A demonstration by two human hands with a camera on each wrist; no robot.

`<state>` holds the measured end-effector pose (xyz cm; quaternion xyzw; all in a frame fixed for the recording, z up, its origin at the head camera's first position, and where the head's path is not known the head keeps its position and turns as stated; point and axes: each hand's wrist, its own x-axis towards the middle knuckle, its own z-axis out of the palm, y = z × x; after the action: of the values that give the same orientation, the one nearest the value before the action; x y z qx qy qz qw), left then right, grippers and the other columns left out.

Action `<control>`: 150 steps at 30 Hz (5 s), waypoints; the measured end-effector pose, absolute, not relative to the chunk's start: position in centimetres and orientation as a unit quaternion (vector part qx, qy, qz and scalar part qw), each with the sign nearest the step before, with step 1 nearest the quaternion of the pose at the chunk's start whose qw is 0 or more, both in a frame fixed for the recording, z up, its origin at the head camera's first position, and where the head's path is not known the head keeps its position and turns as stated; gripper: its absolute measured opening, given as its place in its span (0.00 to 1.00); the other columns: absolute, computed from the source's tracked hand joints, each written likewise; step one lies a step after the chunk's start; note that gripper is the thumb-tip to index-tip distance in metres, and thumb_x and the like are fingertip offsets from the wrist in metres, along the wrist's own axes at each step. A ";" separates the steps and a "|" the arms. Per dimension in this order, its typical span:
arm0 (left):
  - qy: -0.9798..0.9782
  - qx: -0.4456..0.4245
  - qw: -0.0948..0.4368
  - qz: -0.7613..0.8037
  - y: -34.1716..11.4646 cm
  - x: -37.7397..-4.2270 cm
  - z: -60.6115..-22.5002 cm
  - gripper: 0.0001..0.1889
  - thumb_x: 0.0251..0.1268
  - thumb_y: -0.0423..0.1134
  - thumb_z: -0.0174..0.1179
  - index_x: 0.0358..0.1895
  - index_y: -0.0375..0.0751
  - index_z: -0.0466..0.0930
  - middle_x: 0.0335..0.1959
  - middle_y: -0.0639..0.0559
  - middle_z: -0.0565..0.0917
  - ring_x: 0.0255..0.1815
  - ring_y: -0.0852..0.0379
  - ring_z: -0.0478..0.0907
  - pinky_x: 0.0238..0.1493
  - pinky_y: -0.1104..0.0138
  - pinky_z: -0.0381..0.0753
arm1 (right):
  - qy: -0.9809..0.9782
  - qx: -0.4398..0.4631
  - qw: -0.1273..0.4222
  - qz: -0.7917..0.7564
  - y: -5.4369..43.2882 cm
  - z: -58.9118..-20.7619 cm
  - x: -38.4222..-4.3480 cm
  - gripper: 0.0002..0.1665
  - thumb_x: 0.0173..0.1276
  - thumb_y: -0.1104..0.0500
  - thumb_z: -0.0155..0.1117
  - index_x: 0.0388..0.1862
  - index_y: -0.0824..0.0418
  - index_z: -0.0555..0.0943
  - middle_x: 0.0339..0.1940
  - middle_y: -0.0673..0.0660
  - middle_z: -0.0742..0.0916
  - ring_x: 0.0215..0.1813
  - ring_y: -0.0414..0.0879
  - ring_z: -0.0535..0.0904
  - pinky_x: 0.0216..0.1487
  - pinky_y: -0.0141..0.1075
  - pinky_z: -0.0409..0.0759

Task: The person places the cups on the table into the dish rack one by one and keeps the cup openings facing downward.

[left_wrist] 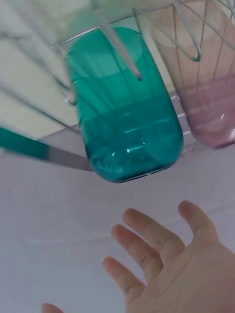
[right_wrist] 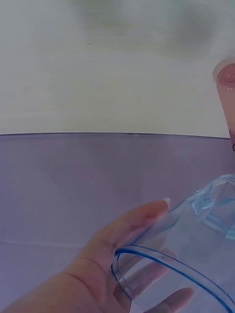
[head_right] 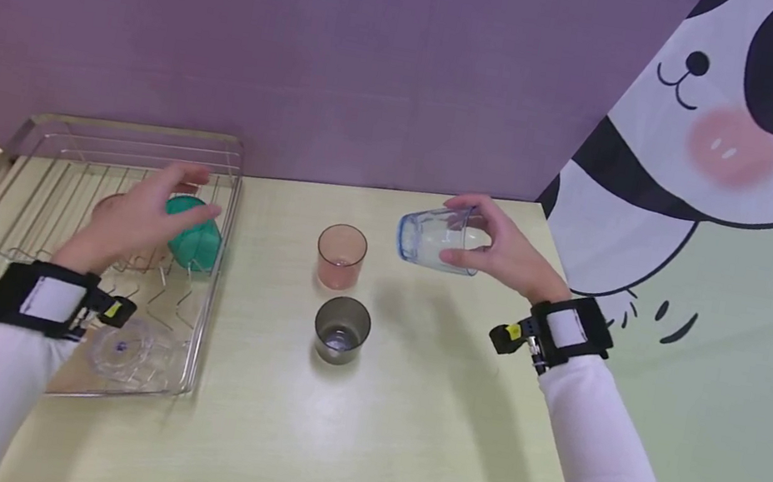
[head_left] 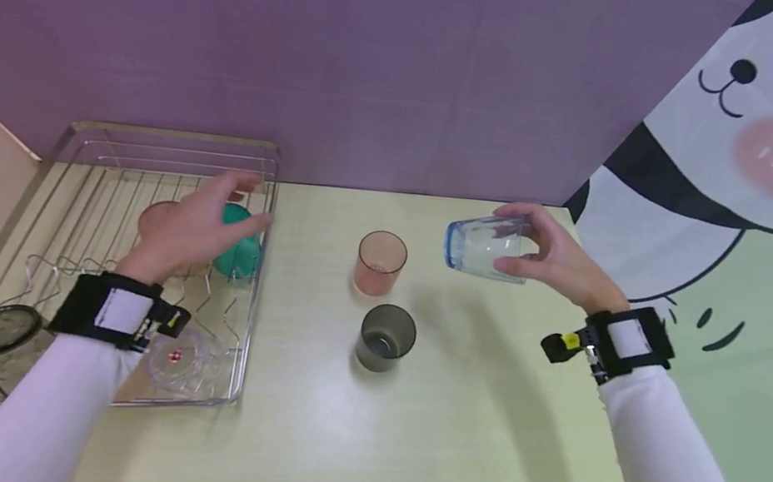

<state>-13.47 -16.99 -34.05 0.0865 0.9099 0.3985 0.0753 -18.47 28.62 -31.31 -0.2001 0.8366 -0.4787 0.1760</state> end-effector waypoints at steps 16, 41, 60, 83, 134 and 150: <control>0.926 0.120 0.051 0.354 -14.5 -13.7 -33.8 0.39 0.70 0.58 0.54 0.76 0.41 0.56 0.75 0.41 0.64 0.74 0.40 0.62 0.72 0.44 0.64 | 0.820 -0.192 0.168 -0.513 26.7 -30.4 -18.3 0.39 0.63 0.66 0.68 0.71 0.56 0.62 0.65 0.59 0.70 0.65 0.54 0.66 0.49 0.33 0.84; 0.860 0.162 0.031 0.482 -9.8 -13.5 -33.8 0.30 0.74 0.50 0.54 0.73 0.42 0.61 0.72 0.43 0.68 0.71 0.45 0.66 0.73 0.49 0.65 | 0.788 -0.277 0.149 -0.529 21.9 -29.1 -17.3 0.41 0.59 0.63 0.72 0.69 0.59 0.64 0.64 0.59 0.73 0.62 0.49 0.71 0.57 0.39 0.81; 0.719 0.173 0.062 0.670 -5.5 -12.5 -34.2 0.22 0.81 0.44 0.40 0.72 0.42 0.59 0.68 0.44 0.68 0.67 0.48 0.69 0.68 0.49 0.71 | 0.750 -0.347 0.145 -0.544 18.8 -29.6 -15.9 0.44 0.55 0.66 0.74 0.68 0.64 0.64 0.63 0.56 0.73 0.62 0.50 0.71 0.57 0.51 0.81; 0.656 0.129 0.098 0.737 -4.0 -11.3 -32.5 0.25 0.76 0.47 0.45 0.71 0.48 0.54 0.66 0.45 0.66 0.62 0.50 0.69 0.56 0.57 0.77 | 0.742 -0.367 0.115 -0.549 17.7 -29.4 -15.2 0.45 0.53 0.69 0.73 0.69 0.66 0.63 0.64 0.59 0.73 0.62 0.52 0.72 0.59 0.50 0.81; 0.617 0.088 -0.004 0.782 -11.6 -12.5 -32.5 0.19 0.74 0.36 0.53 0.65 0.46 0.65 0.57 0.53 0.73 0.55 0.57 0.74 0.43 0.68 0.86 | 0.811 -0.295 0.112 -0.493 22.4 -30.3 -17.5 0.46 0.62 0.64 0.70 0.75 0.56 0.58 0.74 0.55 0.68 0.70 0.51 0.70 0.62 0.47 0.79; 0.602 0.066 -0.034 0.795 -14.8 -12.3 -31.3 0.21 0.71 0.37 0.59 0.64 0.45 0.67 0.55 0.53 0.70 0.53 0.57 0.72 0.45 0.66 0.86 | 0.861 -0.222 0.118 -0.442 25.6 -32.4 -19.3 0.45 0.63 0.62 0.70 0.75 0.54 0.59 0.70 0.56 0.72 0.67 0.55 0.73 0.59 0.41 0.79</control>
<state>-12.34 -14.77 -31.33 0.0662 0.6017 0.7952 -0.0338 -19.28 25.63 -32.41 -0.2220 0.8608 -0.4425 0.1177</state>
